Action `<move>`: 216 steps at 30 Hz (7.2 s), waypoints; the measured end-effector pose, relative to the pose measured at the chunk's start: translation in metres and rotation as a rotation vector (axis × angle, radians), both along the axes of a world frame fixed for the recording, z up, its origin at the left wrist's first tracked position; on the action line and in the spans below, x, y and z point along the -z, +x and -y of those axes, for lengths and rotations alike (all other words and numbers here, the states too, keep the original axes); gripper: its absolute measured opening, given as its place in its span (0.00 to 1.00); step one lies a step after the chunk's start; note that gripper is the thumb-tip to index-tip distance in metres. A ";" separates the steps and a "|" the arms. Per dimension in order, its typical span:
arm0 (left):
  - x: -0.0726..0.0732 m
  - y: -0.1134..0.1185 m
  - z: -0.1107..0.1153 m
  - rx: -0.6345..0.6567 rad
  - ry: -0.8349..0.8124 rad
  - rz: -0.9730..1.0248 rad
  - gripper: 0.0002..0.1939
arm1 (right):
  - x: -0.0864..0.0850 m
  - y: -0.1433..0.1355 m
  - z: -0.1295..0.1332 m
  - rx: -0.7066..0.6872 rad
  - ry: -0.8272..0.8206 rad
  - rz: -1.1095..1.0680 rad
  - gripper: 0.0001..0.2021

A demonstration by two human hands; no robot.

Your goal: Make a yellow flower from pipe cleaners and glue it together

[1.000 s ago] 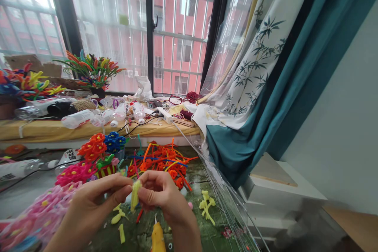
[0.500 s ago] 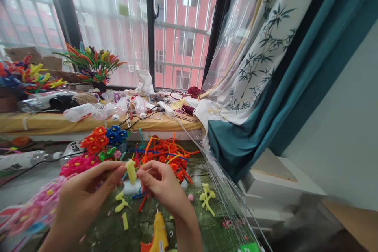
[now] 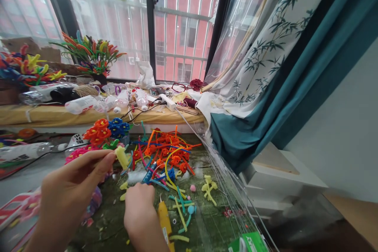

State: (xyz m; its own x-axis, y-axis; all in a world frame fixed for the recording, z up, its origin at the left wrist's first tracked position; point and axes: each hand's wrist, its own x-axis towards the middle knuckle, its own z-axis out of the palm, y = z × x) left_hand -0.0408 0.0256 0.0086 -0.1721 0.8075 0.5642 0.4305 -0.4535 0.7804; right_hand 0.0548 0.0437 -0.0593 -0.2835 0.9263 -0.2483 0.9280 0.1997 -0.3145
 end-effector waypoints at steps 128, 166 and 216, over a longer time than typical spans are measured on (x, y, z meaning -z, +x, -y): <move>-0.002 0.010 -0.003 0.137 0.239 -0.335 0.13 | -0.058 0.057 0.024 0.220 0.698 -1.075 0.05; 0.003 0.014 -0.004 -0.033 0.428 -0.545 0.17 | -0.051 0.060 0.018 0.205 0.221 -1.492 0.18; 0.009 0.017 -0.004 -0.116 0.472 -0.462 0.14 | -0.038 0.037 0.020 0.243 1.051 -0.813 0.18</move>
State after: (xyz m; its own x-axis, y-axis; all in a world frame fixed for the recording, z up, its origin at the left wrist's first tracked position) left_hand -0.0239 0.0299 0.0000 0.1015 0.4468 0.8889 0.7391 -0.6319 0.2333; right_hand 0.0922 0.0233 -0.0208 0.1870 0.6199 0.7621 0.5996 0.5424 -0.5884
